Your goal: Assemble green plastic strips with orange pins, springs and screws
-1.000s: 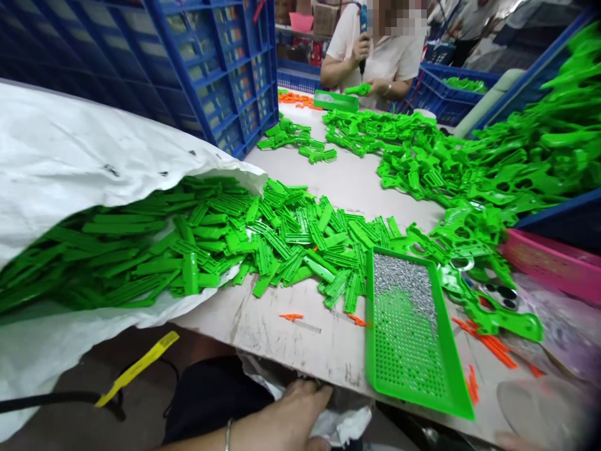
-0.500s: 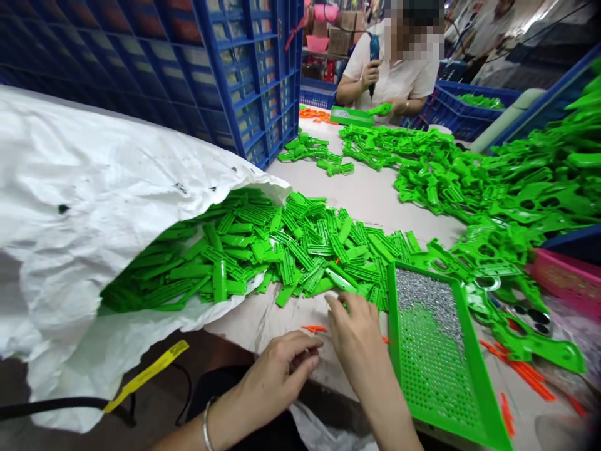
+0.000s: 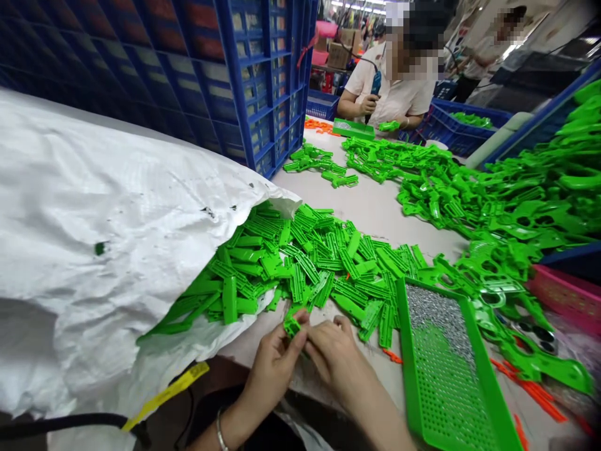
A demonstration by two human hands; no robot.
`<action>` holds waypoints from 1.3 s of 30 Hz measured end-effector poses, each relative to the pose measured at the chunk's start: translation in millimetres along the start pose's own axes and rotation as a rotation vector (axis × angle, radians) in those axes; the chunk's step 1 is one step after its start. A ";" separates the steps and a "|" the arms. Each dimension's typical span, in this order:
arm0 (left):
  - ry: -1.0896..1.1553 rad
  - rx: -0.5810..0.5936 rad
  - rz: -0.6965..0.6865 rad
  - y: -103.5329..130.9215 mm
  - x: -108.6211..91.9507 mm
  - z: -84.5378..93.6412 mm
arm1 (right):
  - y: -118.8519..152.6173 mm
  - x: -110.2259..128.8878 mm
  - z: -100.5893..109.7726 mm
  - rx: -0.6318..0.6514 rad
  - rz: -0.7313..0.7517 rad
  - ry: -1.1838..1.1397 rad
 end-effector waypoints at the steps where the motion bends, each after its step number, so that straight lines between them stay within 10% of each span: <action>1: 0.011 -0.036 -0.013 -1.6 0.0 2.3 | -6.3 0.2 0.3 0.011 -0.017 -0.033; 9: 0.400 -0.172 0.191 12.3 15.9 7.4 | -81.4 -20.8 1.7 -0.197 -0.277 0.132; 17: 0.573 -0.284 0.366 22.1 20.5 14.1 | -60.8 -11.6 1.0 -0.098 -0.262 0.145; 27: 0.532 -0.256 0.311 21.5 18.0 12.3 | -112.9 -45.0 18.8 -0.328 -0.429 0.268; 39: 0.610 -0.290 0.304 24.8 11.0 9.5 | -138.6 -31.2 17.0 -0.374 -0.381 0.175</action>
Point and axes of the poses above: each hand's wrist, its own y-axis away from the middle knuckle, its own z-axis out of the back of the hand, x = y × z, the point moved 7 cm from there along -y, towards the middle knuckle, and after that the axes turned 14 degrees about -z, right-handed, at the moved point
